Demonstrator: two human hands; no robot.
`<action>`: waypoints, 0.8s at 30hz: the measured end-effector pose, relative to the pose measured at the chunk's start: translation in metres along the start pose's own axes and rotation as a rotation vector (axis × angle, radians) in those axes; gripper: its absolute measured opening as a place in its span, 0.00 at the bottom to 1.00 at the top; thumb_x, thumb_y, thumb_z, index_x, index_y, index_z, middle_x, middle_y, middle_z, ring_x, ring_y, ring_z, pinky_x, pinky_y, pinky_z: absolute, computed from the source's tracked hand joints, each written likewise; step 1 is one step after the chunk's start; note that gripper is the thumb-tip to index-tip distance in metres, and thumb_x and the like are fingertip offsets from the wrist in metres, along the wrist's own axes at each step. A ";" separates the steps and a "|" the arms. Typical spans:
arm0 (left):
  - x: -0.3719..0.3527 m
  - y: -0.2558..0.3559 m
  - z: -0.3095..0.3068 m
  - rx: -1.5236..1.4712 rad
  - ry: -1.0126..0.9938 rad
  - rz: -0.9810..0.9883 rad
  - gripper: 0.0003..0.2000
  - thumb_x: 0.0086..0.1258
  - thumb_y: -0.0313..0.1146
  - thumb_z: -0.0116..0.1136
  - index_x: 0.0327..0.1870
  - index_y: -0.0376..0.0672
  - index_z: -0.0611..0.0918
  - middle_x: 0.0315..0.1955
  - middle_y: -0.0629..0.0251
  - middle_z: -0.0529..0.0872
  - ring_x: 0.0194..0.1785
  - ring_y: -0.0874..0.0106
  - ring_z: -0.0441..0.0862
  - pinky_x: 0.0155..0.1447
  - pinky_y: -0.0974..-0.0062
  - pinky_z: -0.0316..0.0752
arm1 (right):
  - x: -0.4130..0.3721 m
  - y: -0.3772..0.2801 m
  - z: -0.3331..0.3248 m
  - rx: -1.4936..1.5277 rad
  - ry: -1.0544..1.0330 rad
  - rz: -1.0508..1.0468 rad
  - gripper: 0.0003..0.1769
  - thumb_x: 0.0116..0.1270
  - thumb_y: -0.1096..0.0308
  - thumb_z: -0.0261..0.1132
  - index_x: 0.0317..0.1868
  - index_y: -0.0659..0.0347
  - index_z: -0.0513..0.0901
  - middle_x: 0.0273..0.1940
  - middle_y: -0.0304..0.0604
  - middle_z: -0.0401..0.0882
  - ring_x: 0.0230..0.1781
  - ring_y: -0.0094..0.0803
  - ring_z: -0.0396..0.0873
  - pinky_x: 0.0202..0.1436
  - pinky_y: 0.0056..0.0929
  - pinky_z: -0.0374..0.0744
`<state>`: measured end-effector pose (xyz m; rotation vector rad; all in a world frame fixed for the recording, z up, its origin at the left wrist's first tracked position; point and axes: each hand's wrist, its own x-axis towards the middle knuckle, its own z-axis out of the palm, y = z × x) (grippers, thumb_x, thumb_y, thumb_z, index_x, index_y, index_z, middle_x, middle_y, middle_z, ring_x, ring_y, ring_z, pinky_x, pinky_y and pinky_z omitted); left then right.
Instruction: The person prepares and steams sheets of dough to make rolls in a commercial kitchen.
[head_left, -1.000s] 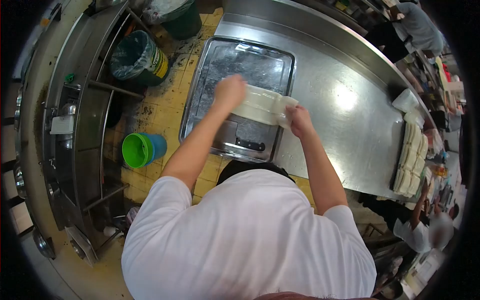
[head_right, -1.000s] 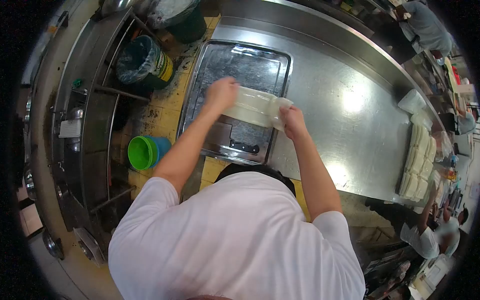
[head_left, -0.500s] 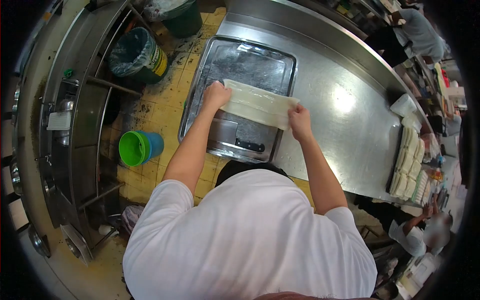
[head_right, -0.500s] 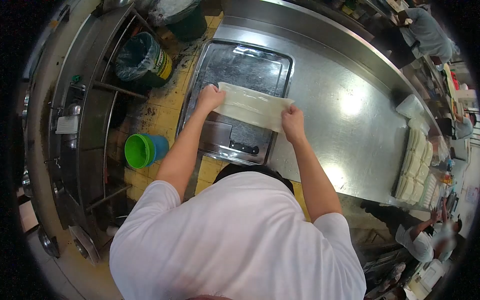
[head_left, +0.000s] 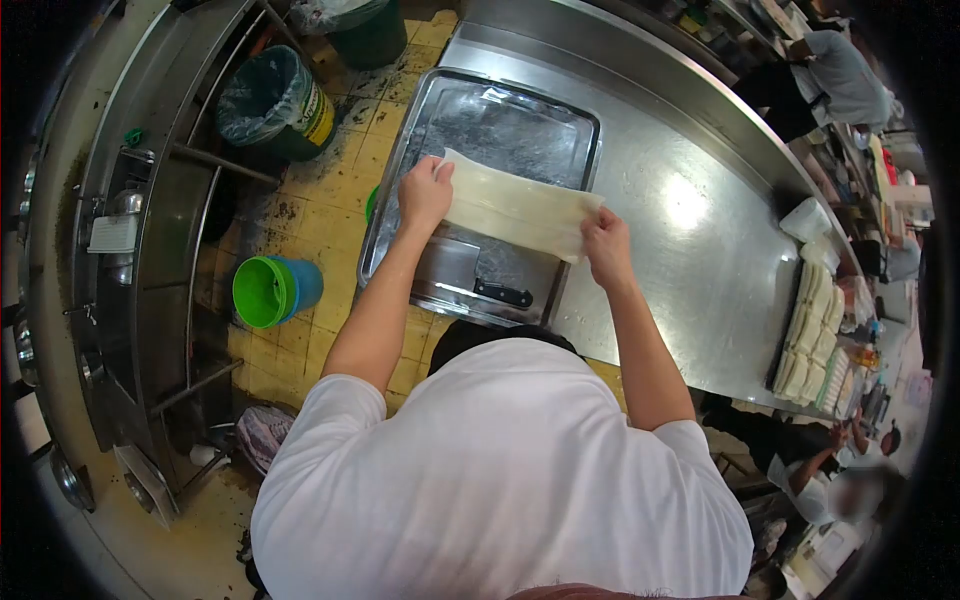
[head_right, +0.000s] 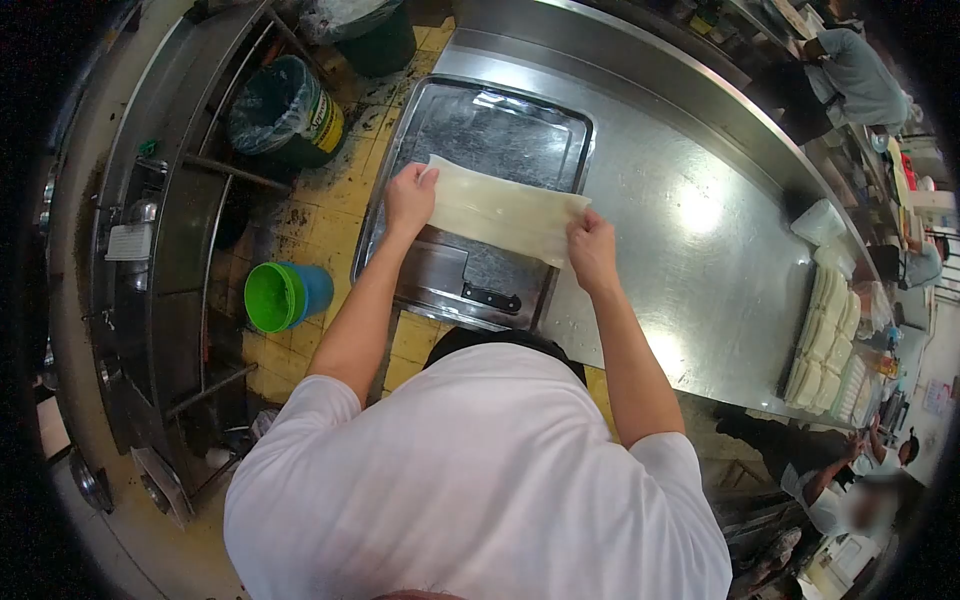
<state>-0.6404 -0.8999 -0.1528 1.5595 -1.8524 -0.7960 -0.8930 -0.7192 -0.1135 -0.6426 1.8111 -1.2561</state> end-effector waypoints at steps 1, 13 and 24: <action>0.000 0.001 -0.007 0.001 -0.002 -0.001 0.15 0.69 0.43 0.64 0.46 0.40 0.86 0.38 0.45 0.89 0.45 0.45 0.86 0.48 0.53 0.79 | 0.004 0.005 0.002 -0.001 -0.010 0.013 0.15 0.67 0.78 0.57 0.51 0.71 0.85 0.40 0.40 0.86 0.36 0.24 0.78 0.40 0.26 0.76; 0.026 -0.033 -0.033 0.151 -0.021 -0.040 0.16 0.71 0.46 0.62 0.51 0.45 0.87 0.40 0.47 0.89 0.47 0.46 0.86 0.51 0.53 0.78 | 0.040 0.032 0.038 -0.023 -0.065 0.046 0.20 0.64 0.79 0.57 0.56 0.70 0.84 0.41 0.43 0.86 0.36 0.26 0.79 0.41 0.26 0.77; 0.005 -0.013 -0.073 0.480 -0.305 -0.142 0.26 0.70 0.47 0.62 0.64 0.42 0.79 0.52 0.48 0.87 0.57 0.49 0.83 0.60 0.54 0.77 | 0.024 0.027 -0.002 -0.386 0.019 -0.009 0.29 0.65 0.73 0.61 0.68 0.71 0.75 0.50 0.55 0.87 0.50 0.42 0.86 0.56 0.36 0.81</action>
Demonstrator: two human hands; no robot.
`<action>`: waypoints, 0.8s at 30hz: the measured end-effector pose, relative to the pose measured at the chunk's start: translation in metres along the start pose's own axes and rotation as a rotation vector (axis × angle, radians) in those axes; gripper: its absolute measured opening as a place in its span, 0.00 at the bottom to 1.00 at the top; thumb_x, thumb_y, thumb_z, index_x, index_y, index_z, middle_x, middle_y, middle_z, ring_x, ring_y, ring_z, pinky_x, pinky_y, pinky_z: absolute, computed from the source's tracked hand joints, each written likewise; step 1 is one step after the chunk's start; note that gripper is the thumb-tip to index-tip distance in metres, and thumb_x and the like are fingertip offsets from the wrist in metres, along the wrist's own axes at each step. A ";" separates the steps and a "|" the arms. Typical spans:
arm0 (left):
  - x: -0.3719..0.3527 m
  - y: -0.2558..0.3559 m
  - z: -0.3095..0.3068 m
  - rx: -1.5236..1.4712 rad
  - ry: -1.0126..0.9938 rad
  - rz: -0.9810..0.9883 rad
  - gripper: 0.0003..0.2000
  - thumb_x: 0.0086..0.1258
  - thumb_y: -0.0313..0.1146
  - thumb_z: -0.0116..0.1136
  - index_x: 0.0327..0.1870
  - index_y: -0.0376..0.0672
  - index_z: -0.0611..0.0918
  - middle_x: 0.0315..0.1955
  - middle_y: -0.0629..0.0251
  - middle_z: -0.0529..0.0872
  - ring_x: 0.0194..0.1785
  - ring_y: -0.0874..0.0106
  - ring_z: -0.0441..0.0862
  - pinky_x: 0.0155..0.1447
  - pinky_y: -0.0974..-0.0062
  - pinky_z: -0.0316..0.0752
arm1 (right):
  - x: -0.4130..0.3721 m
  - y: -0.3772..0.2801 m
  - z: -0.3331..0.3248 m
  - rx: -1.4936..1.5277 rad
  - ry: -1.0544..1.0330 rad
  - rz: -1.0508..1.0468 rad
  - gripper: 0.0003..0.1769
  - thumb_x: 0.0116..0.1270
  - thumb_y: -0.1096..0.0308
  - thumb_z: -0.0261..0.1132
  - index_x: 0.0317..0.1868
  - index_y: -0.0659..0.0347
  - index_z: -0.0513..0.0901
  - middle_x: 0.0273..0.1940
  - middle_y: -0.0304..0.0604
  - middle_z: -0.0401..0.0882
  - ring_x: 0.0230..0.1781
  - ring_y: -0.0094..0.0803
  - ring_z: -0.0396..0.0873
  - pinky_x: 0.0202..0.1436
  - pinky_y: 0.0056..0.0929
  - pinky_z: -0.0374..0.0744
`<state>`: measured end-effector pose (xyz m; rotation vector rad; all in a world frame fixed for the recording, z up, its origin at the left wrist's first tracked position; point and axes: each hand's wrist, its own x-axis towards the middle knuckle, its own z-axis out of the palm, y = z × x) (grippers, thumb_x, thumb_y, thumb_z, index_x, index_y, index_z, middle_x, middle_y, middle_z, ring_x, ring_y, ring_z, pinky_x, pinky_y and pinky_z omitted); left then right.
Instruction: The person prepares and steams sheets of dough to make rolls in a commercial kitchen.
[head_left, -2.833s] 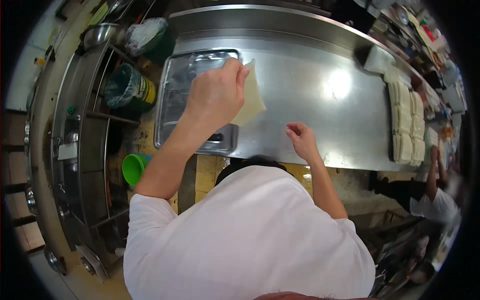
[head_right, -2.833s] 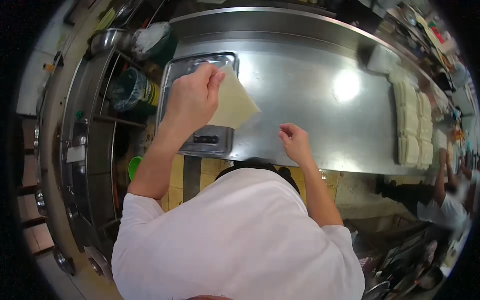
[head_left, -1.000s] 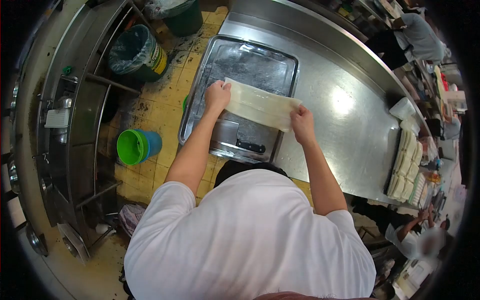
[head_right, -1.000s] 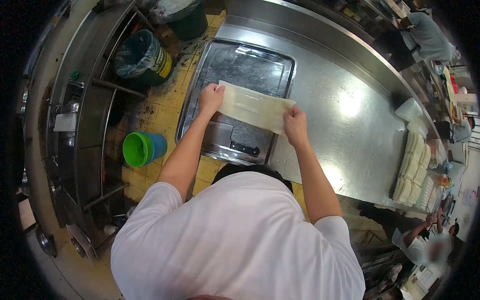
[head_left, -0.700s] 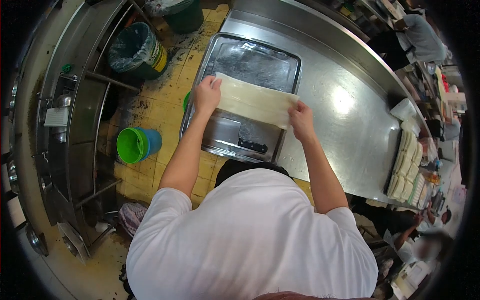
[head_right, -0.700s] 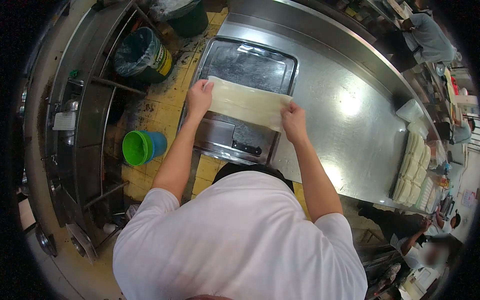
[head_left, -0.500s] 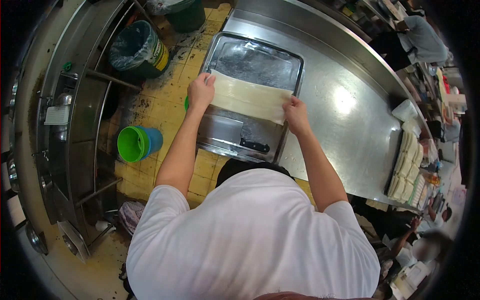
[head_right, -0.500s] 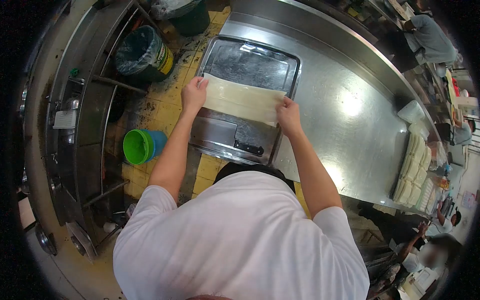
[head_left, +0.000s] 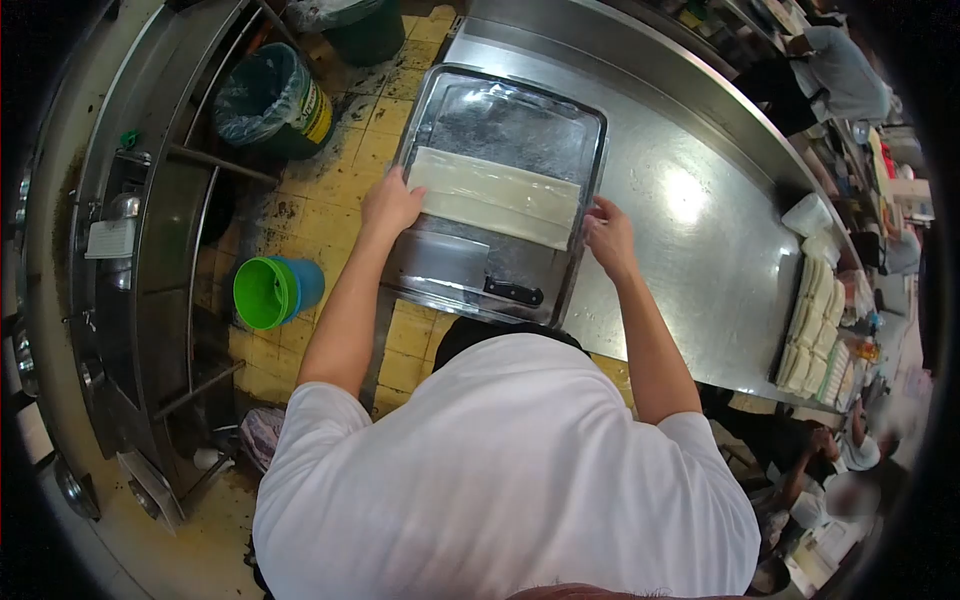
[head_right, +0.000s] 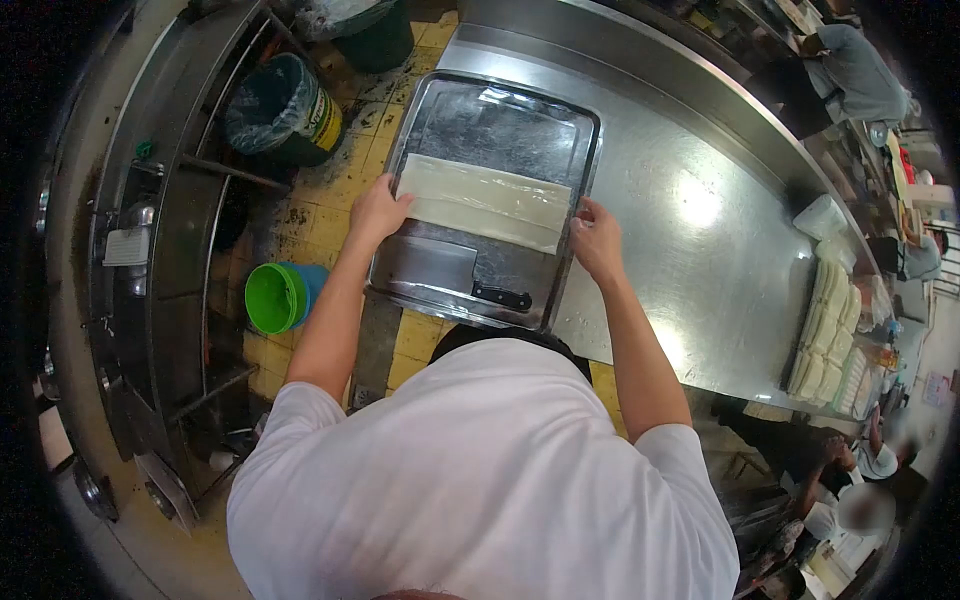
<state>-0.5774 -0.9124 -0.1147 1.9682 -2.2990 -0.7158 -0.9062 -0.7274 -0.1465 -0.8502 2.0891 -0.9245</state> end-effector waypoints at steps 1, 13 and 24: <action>-0.004 -0.002 -0.008 -0.005 -0.044 -0.027 0.26 0.69 0.47 0.63 0.64 0.42 0.80 0.52 0.48 0.87 0.57 0.49 0.83 0.60 0.54 0.77 | -0.009 -0.004 -0.007 -0.065 0.034 -0.018 0.29 0.65 0.70 0.62 0.67 0.71 0.76 0.51 0.56 0.87 0.51 0.44 0.86 0.57 0.37 0.81; 0.014 -0.053 0.011 -0.070 -0.008 -0.031 0.17 0.71 0.41 0.62 0.56 0.45 0.86 0.47 0.48 0.89 0.53 0.48 0.85 0.57 0.55 0.78 | -0.079 0.038 0.025 -0.227 -0.068 0.160 0.24 0.59 0.67 0.70 0.53 0.73 0.79 0.41 0.63 0.86 0.45 0.56 0.85 0.51 0.46 0.81; 0.014 -0.048 0.010 -0.029 0.017 -0.035 0.18 0.69 0.41 0.63 0.57 0.45 0.86 0.50 0.50 0.89 0.55 0.51 0.84 0.59 0.57 0.78 | -0.092 0.030 0.028 -0.266 0.002 0.106 0.25 0.60 0.68 0.69 0.57 0.73 0.78 0.39 0.61 0.86 0.46 0.56 0.84 0.52 0.46 0.81</action>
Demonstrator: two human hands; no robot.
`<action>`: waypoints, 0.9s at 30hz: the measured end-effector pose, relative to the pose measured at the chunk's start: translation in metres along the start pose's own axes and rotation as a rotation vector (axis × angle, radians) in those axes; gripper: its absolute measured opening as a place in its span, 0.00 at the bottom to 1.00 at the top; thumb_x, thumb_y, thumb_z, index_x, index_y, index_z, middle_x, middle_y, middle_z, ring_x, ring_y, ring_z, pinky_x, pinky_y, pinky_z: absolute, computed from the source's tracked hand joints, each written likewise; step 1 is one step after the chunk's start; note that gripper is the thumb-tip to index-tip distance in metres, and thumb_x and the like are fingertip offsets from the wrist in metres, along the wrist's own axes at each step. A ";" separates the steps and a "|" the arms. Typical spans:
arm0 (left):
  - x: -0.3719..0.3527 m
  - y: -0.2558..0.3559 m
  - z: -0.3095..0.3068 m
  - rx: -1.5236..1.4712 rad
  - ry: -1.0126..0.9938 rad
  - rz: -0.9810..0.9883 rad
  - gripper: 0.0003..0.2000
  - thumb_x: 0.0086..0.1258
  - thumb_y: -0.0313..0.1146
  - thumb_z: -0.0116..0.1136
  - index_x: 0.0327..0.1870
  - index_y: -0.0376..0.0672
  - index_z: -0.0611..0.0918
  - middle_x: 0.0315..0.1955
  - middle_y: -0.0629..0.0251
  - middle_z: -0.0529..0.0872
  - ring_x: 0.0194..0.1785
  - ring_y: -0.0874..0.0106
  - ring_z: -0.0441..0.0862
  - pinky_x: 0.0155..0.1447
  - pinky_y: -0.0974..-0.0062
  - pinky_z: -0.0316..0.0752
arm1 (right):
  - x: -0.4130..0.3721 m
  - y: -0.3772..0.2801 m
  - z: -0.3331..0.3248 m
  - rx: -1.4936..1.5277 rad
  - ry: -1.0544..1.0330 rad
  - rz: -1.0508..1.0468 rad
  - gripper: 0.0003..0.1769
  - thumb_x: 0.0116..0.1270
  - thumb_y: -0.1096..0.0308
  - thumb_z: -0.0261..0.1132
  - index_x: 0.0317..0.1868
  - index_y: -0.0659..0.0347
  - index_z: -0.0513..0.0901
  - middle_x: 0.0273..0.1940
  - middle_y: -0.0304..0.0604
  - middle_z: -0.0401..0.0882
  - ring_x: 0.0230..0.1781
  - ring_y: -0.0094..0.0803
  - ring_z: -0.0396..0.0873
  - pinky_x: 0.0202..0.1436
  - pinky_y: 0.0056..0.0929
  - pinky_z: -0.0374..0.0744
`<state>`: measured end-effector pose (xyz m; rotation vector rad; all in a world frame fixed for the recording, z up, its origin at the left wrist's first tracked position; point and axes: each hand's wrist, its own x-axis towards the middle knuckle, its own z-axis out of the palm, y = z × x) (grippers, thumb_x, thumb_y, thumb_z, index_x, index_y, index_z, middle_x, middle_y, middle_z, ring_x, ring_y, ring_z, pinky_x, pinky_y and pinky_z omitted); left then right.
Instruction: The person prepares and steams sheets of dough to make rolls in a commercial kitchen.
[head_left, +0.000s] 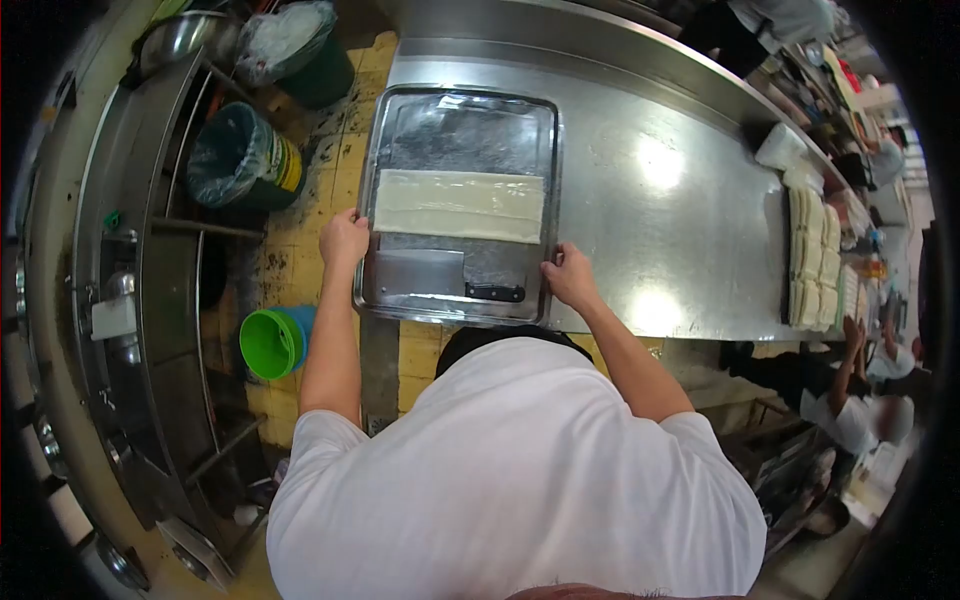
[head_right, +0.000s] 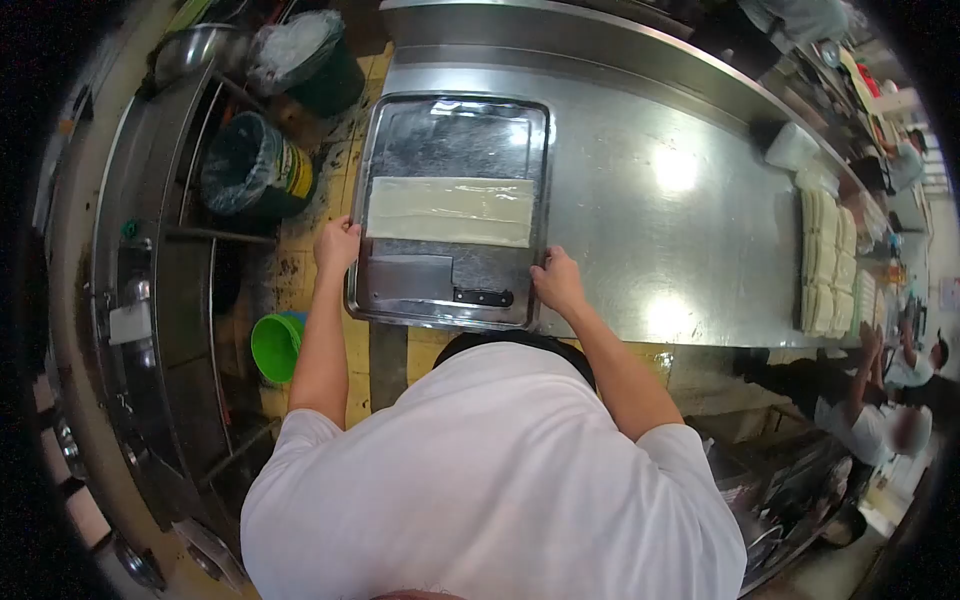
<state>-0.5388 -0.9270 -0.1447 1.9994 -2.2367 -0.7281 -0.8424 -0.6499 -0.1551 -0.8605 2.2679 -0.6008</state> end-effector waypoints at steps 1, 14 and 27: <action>-0.004 0.004 -0.002 0.000 0.006 -0.010 0.19 0.69 0.41 0.63 0.57 0.44 0.86 0.51 0.51 0.88 0.56 0.51 0.84 0.59 0.57 0.78 | -0.002 -0.003 -0.004 0.010 0.018 0.009 0.25 0.60 0.68 0.69 0.57 0.73 0.78 0.39 0.61 0.86 0.46 0.56 0.84 0.52 0.46 0.81; -0.081 0.108 0.028 -0.053 0.306 0.461 0.17 0.70 0.39 0.63 0.55 0.41 0.84 0.47 0.54 0.85 0.50 0.53 0.83 0.56 0.57 0.77 | -0.111 0.101 -0.054 0.311 0.254 0.060 0.21 0.64 0.63 0.68 0.53 0.67 0.84 0.43 0.56 0.88 0.47 0.50 0.86 0.54 0.41 0.82; -0.401 0.268 0.181 -0.185 -0.597 1.357 0.10 0.67 0.31 0.65 0.46 0.38 0.87 0.42 0.53 0.87 0.44 0.57 0.85 0.51 0.62 0.79 | -0.371 0.307 -0.024 0.736 0.761 0.443 0.16 0.67 0.69 0.68 0.51 0.70 0.83 0.37 0.45 0.87 0.32 0.28 0.84 0.37 0.30 0.83</action>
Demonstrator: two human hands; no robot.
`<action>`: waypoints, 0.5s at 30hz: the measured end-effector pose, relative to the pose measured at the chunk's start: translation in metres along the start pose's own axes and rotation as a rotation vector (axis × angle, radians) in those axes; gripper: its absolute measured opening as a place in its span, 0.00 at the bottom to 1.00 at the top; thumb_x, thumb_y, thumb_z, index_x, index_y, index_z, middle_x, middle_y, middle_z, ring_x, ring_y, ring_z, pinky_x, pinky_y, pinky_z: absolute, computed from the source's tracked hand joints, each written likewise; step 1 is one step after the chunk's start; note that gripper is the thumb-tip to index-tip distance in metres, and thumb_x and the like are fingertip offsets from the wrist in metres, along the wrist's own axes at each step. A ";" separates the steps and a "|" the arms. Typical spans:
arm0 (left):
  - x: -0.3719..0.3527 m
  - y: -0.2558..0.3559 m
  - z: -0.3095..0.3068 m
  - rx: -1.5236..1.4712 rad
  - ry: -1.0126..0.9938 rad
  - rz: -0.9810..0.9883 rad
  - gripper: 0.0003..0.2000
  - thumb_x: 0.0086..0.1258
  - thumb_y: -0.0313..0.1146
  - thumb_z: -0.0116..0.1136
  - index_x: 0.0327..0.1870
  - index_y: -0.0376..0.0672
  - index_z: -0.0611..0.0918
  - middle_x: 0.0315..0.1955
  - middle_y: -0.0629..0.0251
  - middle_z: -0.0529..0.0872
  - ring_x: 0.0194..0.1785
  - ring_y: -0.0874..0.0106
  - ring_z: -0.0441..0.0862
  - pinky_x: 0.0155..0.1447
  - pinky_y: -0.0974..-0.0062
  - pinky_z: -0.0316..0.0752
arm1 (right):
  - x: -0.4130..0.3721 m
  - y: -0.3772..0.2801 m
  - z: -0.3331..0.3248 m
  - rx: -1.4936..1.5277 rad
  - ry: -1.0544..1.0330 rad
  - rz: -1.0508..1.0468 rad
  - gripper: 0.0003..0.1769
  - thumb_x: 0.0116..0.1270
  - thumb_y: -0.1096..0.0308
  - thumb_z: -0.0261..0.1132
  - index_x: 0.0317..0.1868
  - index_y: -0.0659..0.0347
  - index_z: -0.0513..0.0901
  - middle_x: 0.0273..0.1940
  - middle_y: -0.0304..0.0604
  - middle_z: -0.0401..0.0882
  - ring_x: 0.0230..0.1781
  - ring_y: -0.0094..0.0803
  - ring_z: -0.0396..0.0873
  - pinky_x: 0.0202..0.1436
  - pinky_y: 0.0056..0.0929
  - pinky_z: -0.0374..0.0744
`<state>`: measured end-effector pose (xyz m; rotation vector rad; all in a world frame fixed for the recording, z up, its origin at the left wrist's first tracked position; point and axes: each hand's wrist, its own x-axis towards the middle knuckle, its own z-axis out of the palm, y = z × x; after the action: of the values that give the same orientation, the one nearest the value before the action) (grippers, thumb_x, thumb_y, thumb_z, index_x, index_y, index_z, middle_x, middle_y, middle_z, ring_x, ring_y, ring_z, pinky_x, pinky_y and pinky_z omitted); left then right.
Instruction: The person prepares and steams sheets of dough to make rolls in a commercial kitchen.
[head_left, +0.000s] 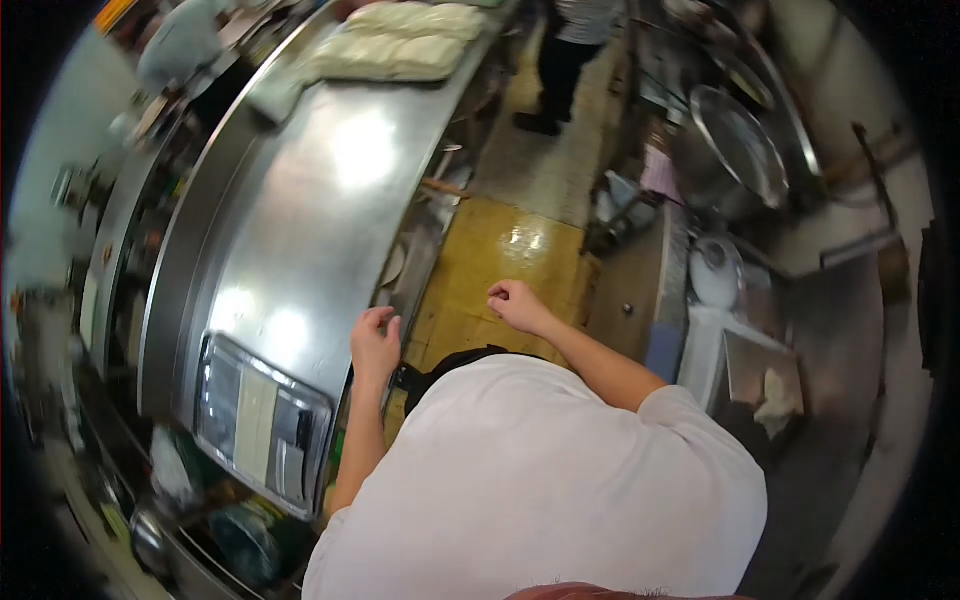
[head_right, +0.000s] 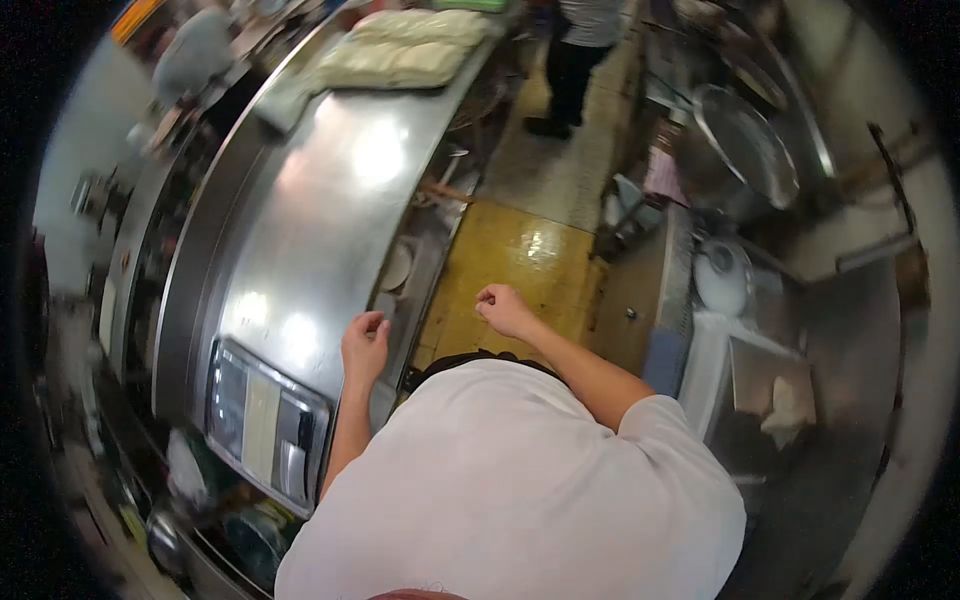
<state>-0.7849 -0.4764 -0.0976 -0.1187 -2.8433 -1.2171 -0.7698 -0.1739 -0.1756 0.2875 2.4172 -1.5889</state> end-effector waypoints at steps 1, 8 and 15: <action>0.004 0.015 0.017 -0.025 -0.062 0.035 0.10 0.67 0.31 0.65 0.46 0.38 0.87 0.43 0.53 0.87 0.44 0.57 0.86 0.51 0.63 0.79 | -0.006 0.007 -0.017 0.031 0.041 0.029 0.15 0.67 0.69 0.68 0.51 0.70 0.83 0.36 0.44 0.86 0.31 0.27 0.83 0.37 0.29 0.82; 0.033 0.109 0.102 -0.003 -0.377 0.271 0.11 0.67 0.31 0.66 0.47 0.38 0.87 0.45 0.53 0.86 0.46 0.56 0.86 0.52 0.62 0.80 | -0.050 0.034 -0.139 0.253 0.384 0.088 0.16 0.66 0.67 0.69 0.50 0.68 0.85 0.36 0.46 0.87 0.34 0.32 0.85 0.41 0.32 0.83; 0.088 0.158 0.185 -0.021 -0.646 0.458 0.11 0.68 0.32 0.65 0.47 0.37 0.87 0.45 0.51 0.86 0.45 0.57 0.87 0.49 0.64 0.82 | -0.070 0.040 -0.216 0.398 0.673 0.099 0.14 0.69 0.70 0.67 0.51 0.70 0.84 0.35 0.43 0.86 0.30 0.26 0.83 0.35 0.27 0.81</action>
<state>-0.8604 -0.2293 -0.1049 -1.2968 -2.9998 -1.2641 -0.7105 0.0382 -0.1072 1.1580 2.4152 -2.1802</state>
